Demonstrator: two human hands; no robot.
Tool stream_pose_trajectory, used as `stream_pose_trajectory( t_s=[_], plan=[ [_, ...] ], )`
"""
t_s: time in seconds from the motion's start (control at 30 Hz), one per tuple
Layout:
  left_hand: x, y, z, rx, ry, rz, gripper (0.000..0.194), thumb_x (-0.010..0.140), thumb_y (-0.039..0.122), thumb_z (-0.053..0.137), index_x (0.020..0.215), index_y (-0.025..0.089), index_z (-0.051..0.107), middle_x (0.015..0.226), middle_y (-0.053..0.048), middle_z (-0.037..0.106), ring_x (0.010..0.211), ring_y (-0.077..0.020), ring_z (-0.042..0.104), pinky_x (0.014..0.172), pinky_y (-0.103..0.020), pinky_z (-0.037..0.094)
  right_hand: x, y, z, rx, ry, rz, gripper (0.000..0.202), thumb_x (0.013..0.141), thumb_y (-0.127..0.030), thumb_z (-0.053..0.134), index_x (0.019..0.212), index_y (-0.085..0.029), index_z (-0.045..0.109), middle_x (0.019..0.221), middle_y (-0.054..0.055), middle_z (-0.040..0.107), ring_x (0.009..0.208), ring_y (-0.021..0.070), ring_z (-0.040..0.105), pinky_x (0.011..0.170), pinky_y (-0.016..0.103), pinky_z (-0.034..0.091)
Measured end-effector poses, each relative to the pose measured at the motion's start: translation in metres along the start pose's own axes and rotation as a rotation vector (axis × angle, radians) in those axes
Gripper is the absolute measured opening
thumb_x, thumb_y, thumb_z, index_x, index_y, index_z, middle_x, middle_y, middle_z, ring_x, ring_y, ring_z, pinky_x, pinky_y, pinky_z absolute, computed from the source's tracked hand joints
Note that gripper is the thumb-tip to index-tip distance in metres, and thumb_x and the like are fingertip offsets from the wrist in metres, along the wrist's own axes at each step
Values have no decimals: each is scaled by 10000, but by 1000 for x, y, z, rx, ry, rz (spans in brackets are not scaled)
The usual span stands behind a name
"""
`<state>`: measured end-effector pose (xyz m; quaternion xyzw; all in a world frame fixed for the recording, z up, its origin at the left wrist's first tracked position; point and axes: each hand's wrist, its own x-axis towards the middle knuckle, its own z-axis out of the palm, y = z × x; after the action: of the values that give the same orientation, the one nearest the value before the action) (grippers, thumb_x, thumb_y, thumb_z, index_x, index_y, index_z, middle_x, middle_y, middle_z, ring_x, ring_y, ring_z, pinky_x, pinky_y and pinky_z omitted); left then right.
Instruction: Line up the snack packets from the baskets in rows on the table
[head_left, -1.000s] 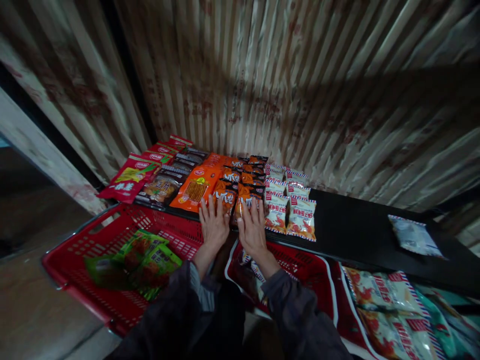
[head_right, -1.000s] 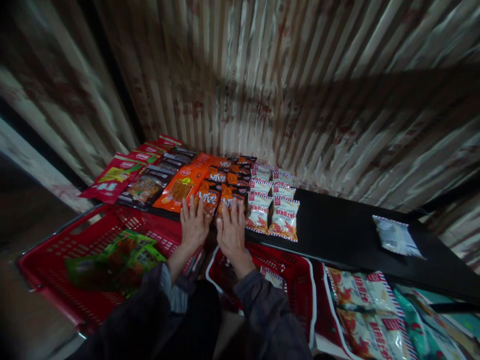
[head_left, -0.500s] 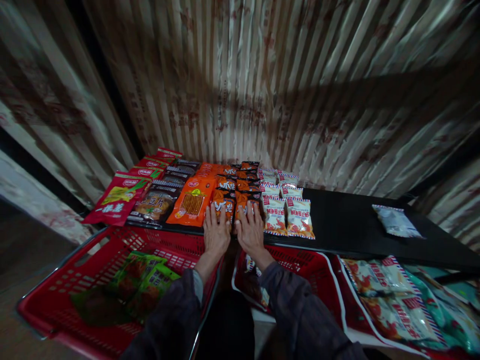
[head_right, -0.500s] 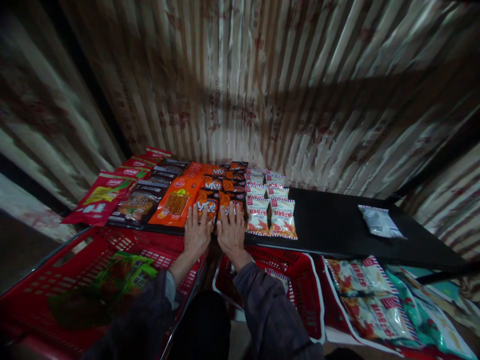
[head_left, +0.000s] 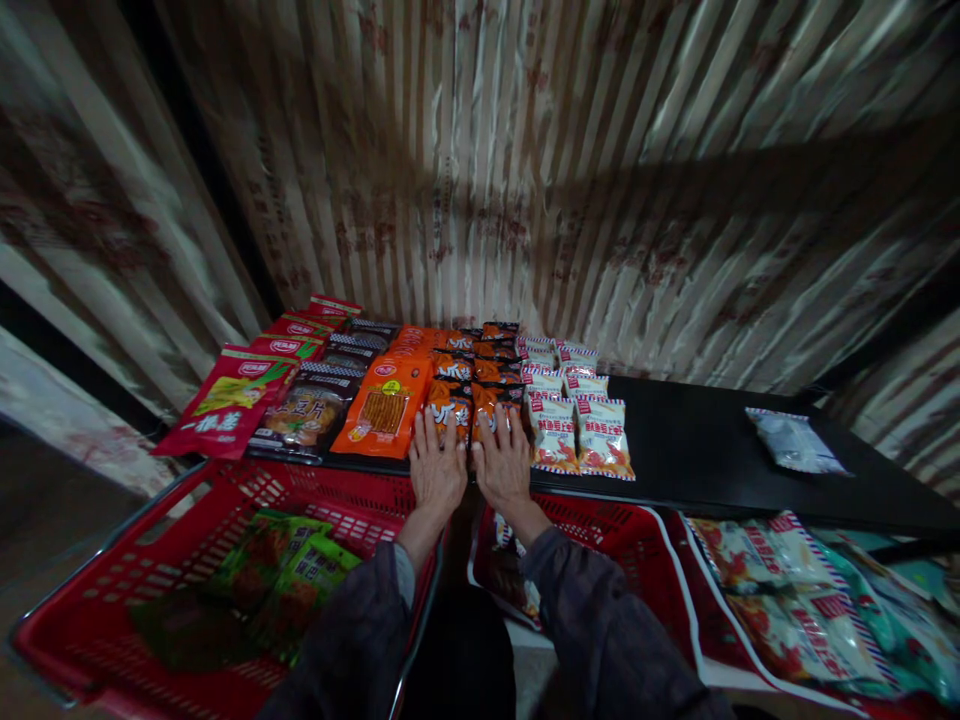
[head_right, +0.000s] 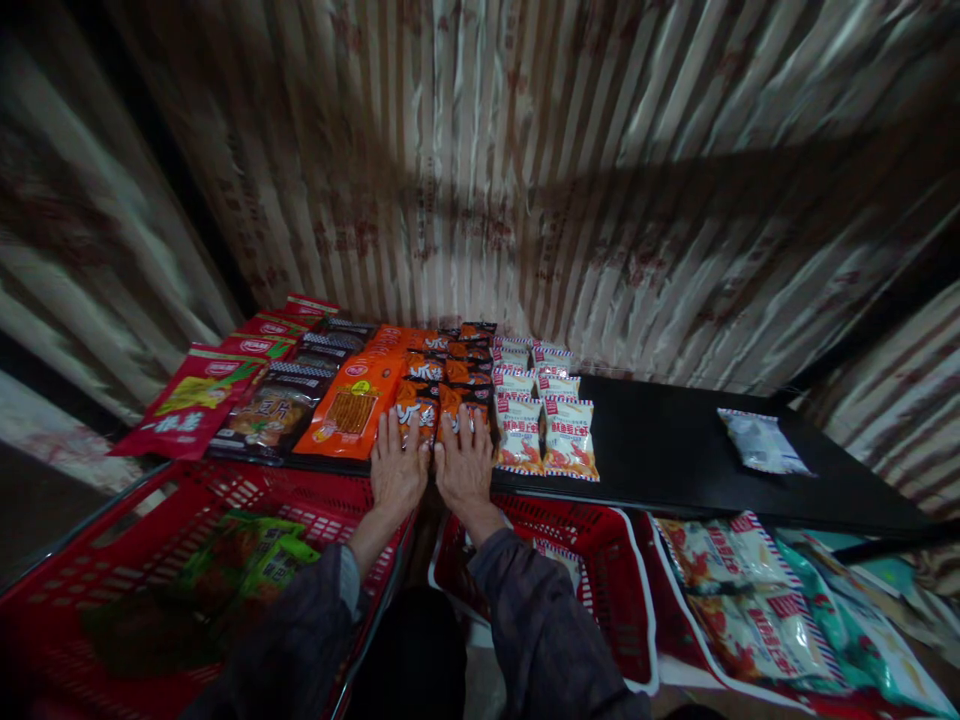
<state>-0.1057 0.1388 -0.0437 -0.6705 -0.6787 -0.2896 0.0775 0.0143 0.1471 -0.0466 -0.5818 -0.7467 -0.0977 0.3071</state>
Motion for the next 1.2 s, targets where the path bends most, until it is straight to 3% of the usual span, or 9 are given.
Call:
stream_pose_trajectory(
  t_s=[0.3,0.9,1.2],
  plan=[
    [1,1,-2,0,-9,-14,510,946,293,396,1451,219,410,1589,-150,220,1461,-336,210,1077,-544,355,2,-4,-3,-42,-29,2,507,966,-320,396,1460,-206,390,1577,99,282,1465,301,135,1130,482,242],
    [1,-2,3,-27,-10,-10,523,943,288,392,1459,203,397,1581,-168,239,1461,-349,199,1082,-562,334,4,-5,-4,-16,-43,13,510,969,-352,382,1455,-198,393,1578,115,277,1475,306,121,1128,508,252],
    [-1,-3,-2,-53,112,46,501,940,287,414,1427,172,443,1584,-176,222,1482,-321,116,1158,-561,207,11,13,-12,84,10,-41,494,986,-291,297,1454,-171,399,1612,90,191,1499,270,5,1165,489,231]
  ],
)
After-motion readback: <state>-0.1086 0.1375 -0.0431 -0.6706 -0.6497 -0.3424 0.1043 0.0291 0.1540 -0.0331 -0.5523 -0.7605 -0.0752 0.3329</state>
